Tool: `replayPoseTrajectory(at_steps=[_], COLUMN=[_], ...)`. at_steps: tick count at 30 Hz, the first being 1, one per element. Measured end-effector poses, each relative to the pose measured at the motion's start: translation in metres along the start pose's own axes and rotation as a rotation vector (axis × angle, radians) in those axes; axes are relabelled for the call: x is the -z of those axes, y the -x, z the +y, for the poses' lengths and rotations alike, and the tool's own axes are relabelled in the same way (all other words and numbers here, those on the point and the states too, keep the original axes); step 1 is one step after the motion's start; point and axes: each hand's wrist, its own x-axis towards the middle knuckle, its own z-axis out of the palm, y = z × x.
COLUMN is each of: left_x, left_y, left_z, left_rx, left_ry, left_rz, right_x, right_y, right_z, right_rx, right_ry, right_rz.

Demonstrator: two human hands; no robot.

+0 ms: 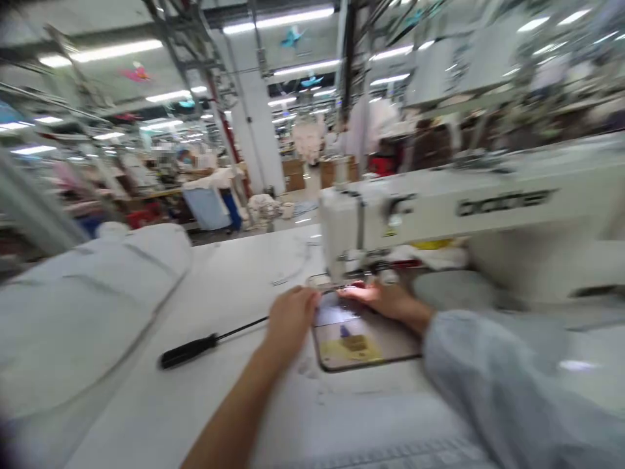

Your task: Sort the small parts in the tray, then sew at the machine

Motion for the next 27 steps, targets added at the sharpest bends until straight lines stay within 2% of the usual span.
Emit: replayPoseTrajectory(at_steps=[1, 3, 12, 27], left_x=[0.001, 0.002, 0.003, 0.004], left_y=[0.0, -0.003, -0.002, -0.007], left_z=[0.0, -0.001, 0.002, -0.002], left_rx=[0.009, 0.008, 0.03, 0.018], left_ry=[0.016, 0.044, 0.046, 0.075], left_rz=[0.01, 0.012, -0.04, -0.054], right_x=[0.01, 0.019, 0.016, 0.01], right_y=[0.003, 0.003, -0.006, -0.008], right_z=[0.001, -0.001, -0.004, -0.001], right_rx=[-0.018, -0.032, -0.048, 0.042], right_ry=[-0.035, -0.127, -0.426, -0.54], right_rz=[-0.064, -0.105, -0.137, -0.087])
